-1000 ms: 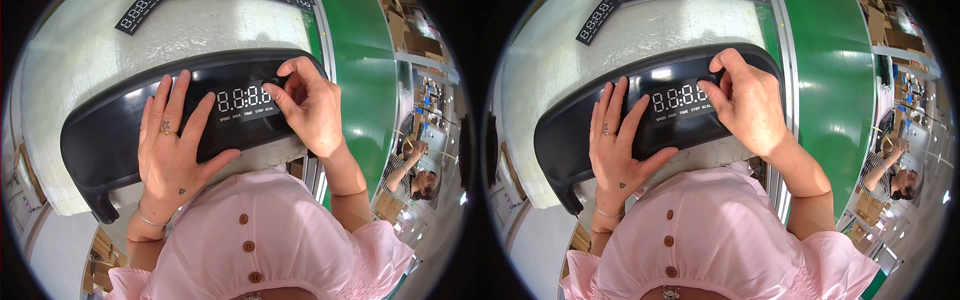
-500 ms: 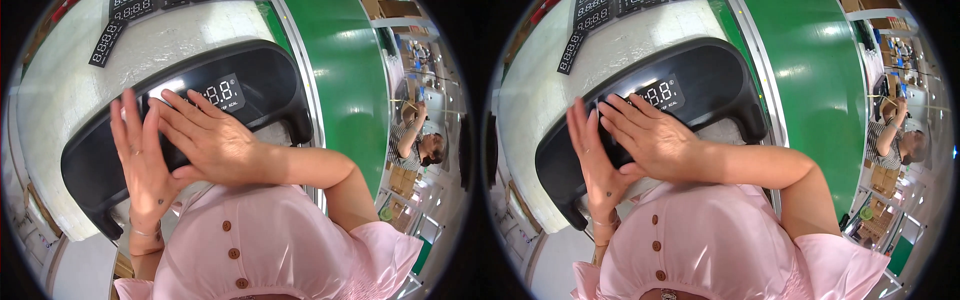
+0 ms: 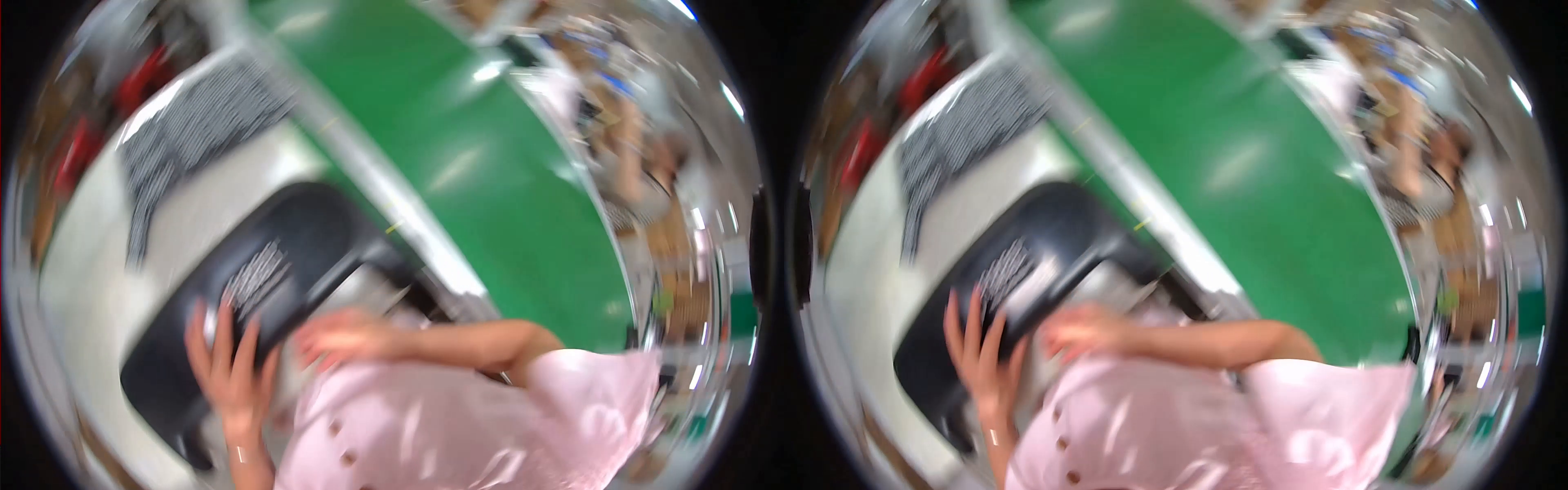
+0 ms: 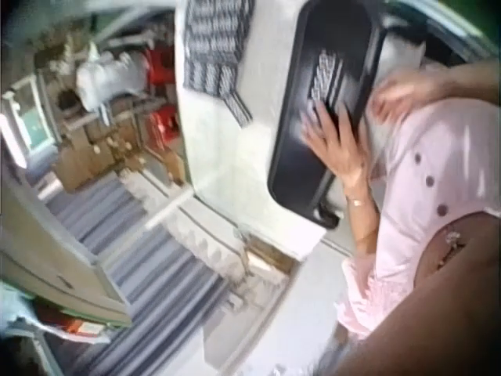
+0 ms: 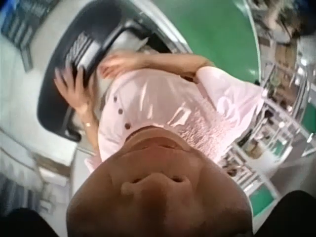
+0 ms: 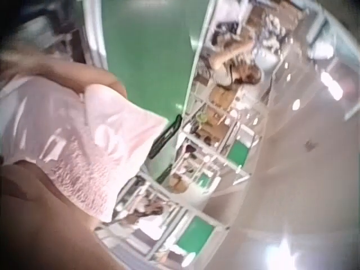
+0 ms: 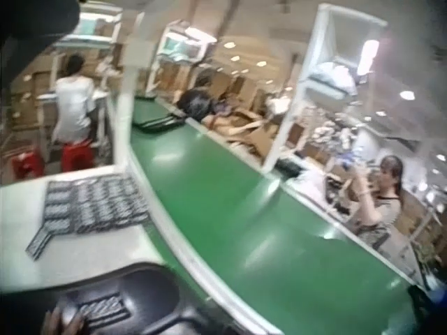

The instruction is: Applying display label stickers to plastic electronic device covers on a factory assembly line.

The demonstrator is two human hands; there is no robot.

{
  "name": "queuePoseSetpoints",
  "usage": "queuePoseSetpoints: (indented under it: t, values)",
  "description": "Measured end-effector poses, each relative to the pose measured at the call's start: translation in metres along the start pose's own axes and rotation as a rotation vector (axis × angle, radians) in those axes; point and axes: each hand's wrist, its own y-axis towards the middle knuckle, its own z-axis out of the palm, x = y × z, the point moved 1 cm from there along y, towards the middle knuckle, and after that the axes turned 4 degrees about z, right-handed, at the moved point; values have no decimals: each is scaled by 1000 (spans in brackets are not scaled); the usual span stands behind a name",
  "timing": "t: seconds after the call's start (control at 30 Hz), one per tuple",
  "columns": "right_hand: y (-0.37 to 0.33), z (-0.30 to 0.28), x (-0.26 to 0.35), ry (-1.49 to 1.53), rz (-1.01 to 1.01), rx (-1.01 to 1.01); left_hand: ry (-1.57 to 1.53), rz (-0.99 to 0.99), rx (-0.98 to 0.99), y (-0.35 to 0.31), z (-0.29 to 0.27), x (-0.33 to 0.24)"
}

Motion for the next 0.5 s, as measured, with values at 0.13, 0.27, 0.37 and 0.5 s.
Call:
queuePoseSetpoints:
  t: [0.13,0.27,0.37,0.5]
  values:
    - [74,52,-34,118,-186,98,19,44,-156,-40,-38,1]
    - [80,38,-18,616,-305,331,-150,173,-288,0,-49,-49]
    - [46,58,22,546,-420,262,45,286,-363,-26,-92,-47]
    - [-9,38,107,369,-819,109,-52,114,-824,-50,-94,-19]
